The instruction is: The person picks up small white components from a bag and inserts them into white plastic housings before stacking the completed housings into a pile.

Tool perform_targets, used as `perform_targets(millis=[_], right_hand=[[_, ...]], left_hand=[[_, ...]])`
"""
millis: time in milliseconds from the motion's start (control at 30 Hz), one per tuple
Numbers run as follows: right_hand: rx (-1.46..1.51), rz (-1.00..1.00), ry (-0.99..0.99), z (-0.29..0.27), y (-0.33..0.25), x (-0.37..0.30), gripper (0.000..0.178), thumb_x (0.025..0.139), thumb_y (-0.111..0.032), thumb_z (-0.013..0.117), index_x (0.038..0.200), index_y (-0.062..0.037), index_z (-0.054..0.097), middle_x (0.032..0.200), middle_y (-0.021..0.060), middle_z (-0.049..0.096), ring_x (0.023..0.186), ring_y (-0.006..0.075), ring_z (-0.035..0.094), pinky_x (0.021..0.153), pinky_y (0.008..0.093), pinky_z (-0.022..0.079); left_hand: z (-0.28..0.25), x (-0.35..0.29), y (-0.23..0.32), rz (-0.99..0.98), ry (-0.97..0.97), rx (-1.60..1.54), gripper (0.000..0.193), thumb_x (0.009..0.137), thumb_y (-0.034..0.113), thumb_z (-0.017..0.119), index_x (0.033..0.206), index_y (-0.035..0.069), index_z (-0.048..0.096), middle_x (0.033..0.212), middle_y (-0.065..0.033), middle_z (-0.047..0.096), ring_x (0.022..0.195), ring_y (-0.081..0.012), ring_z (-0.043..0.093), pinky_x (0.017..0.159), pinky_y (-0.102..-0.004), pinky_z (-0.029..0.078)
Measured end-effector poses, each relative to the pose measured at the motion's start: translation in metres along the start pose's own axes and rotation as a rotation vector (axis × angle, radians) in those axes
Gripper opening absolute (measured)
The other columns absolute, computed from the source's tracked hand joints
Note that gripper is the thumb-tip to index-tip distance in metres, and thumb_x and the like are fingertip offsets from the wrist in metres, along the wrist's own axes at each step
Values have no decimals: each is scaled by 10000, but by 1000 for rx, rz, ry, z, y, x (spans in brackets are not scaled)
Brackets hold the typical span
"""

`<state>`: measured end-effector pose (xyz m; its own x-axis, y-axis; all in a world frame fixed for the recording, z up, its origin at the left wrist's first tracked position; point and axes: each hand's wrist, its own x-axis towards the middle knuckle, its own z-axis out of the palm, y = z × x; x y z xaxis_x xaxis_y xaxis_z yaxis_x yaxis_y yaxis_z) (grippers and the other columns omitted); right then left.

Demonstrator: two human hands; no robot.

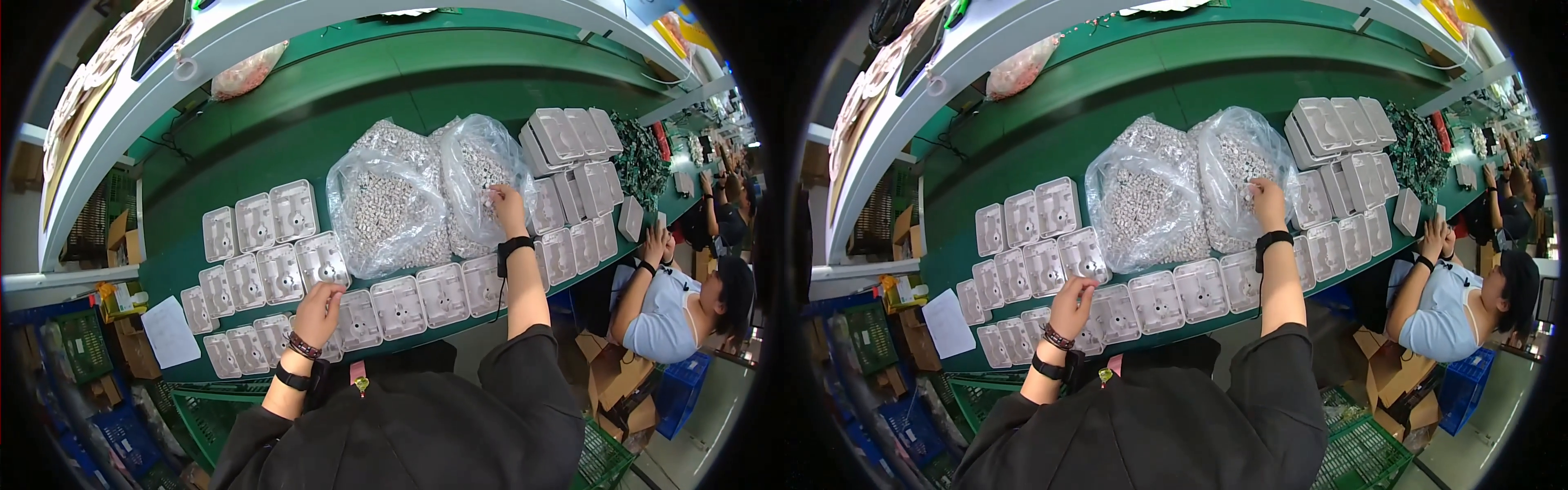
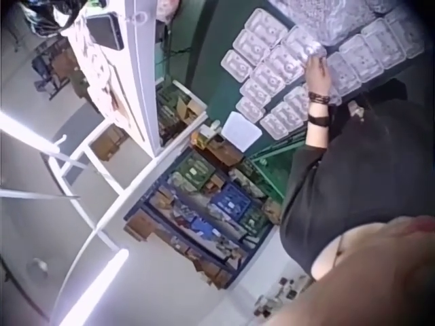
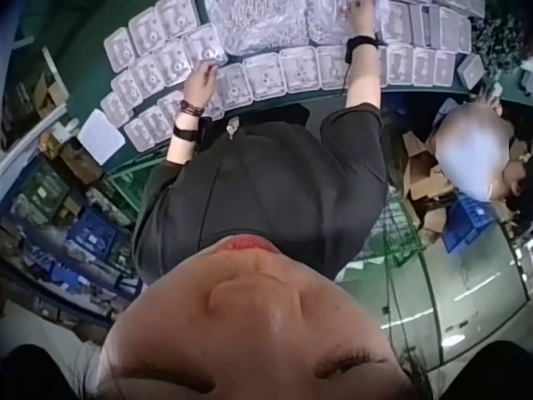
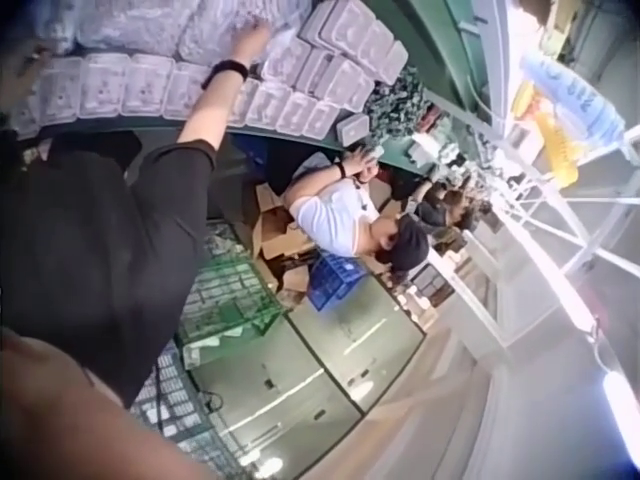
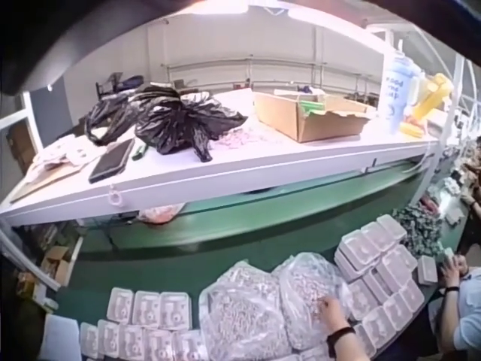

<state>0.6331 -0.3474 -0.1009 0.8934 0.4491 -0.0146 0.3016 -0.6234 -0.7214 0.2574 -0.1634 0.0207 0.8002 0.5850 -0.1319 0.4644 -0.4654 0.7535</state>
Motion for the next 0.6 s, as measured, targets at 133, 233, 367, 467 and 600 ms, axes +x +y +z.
perform_targets(millis=[133, 233, 367, 467, 600], right_hand=[[27, 33, 17, -4, 13, -1, 118, 781, -84, 553, 854, -10, 608, 673, 79, 597, 630, 145, 575, 577, 276, 449], [187, 122, 40, -1, 17, 5, 131, 801, -104, 536, 868, -7, 592, 660, 67, 589, 612, 131, 561, 560, 261, 438], [172, 154, 88, -6, 9, 6, 137, 821, -143, 508, 863, -33, 577, 639, 86, 591, 595, 147, 567, 538, 291, 428], [161, 107, 116, -16, -12, -1, 137, 831, -152, 488, 860, -48, 572, 624, 98, 586, 584, 174, 569, 529, 315, 425], [144, -121, 99, 4, -84, -45, 131, 830, -112, 460, 884, -45, 558, 646, 109, 570, 584, 256, 557, 543, 342, 427]], left_hand=[[4, -4, 5, 86, -37, 52, 104, 810, 105, 497, 875, 54, 560, 803, -111, 551, 723, -283, 552, 600, -328, 439], [5, 1, 9, 82, -78, 68, 108, 808, 124, 500, 866, 56, 562, 801, -115, 553, 734, -300, 544, 616, -345, 438], [9, 4, 3, 158, -126, 86, 114, 817, 115, 503, 876, 43, 569, 820, -104, 554, 722, -262, 559, 601, -302, 432], [13, 8, 11, 202, -206, 61, 136, 820, 121, 503, 920, 42, 552, 832, -103, 554, 728, -253, 563, 613, -304, 436], [17, 15, 8, 188, -269, -63, 180, 853, 151, 470, 989, 44, 519, 848, -82, 556, 725, -213, 565, 621, -294, 440]])
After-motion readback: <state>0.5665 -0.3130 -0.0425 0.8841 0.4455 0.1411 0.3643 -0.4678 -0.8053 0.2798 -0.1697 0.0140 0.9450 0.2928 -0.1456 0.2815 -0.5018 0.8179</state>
